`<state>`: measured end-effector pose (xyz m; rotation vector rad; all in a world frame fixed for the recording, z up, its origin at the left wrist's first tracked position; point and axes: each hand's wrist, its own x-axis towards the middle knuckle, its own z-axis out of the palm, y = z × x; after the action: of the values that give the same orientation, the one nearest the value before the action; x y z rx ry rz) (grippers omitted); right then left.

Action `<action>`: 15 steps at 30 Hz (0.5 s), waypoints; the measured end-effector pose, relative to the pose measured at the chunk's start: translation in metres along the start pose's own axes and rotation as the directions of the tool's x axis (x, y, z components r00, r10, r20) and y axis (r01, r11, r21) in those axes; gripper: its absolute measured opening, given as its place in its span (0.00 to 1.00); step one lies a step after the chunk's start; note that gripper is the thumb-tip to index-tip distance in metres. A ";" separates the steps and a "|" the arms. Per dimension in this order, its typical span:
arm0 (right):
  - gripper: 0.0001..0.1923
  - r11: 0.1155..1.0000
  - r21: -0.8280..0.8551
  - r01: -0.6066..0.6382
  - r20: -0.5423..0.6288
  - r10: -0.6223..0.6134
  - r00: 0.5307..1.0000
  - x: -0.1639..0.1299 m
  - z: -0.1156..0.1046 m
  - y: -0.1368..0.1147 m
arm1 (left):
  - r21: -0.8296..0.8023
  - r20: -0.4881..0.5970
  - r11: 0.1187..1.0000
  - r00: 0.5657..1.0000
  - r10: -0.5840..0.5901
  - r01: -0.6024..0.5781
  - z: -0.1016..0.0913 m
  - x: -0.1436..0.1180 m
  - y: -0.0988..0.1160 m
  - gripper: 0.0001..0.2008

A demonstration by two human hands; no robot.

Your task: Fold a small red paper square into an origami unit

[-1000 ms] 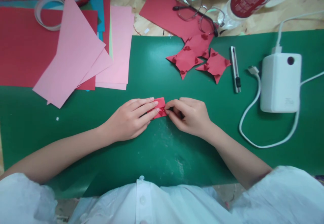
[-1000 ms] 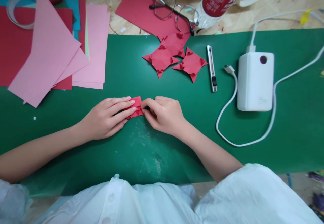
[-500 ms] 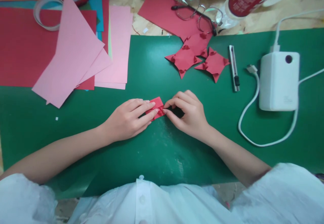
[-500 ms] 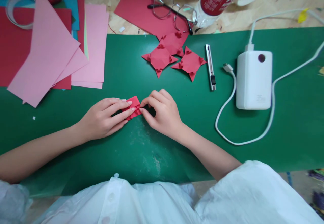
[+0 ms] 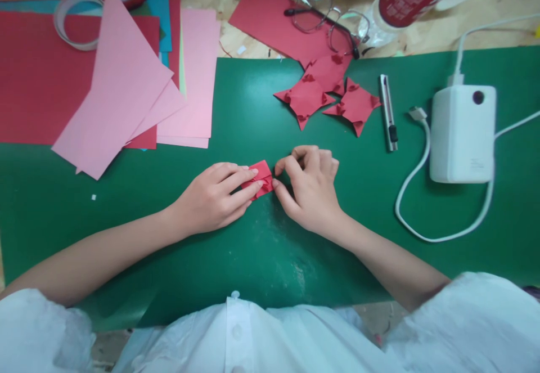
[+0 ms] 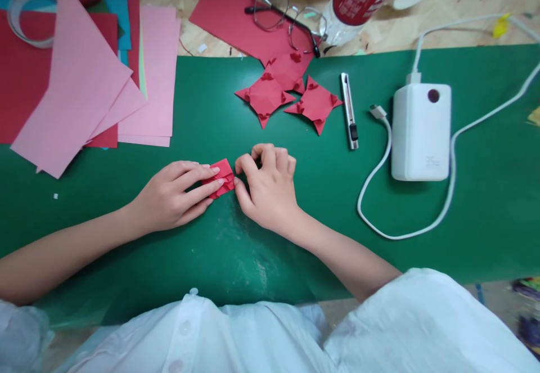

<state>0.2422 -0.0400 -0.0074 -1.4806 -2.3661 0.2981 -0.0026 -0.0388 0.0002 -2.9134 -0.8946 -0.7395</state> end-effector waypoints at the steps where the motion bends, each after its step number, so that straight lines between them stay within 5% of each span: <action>1: 0.08 1.000 -0.010 0.002 0.004 -0.002 1.000 0.000 0.000 0.000 | 0.003 0.002 1.000 1.000 -0.009 0.009 0.000 0.000 0.000 0.09; 10: 0.10 0.984 -0.172 0.050 -0.033 -0.056 0.998 -0.001 0.003 0.000 | -0.026 0.007 1.000 1.000 -0.013 0.013 -0.001 0.002 0.002 0.11; 15: 0.11 0.994 -0.092 0.065 -0.005 -0.065 0.998 0.004 -0.001 0.005 | -0.043 0.012 0.999 1.000 -0.013 0.013 0.000 0.001 0.001 0.12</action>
<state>0.2453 -0.0344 -0.0076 -1.4380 -2.4457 0.1696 -0.0018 -0.0392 0.0005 -2.9551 -0.9108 -0.7527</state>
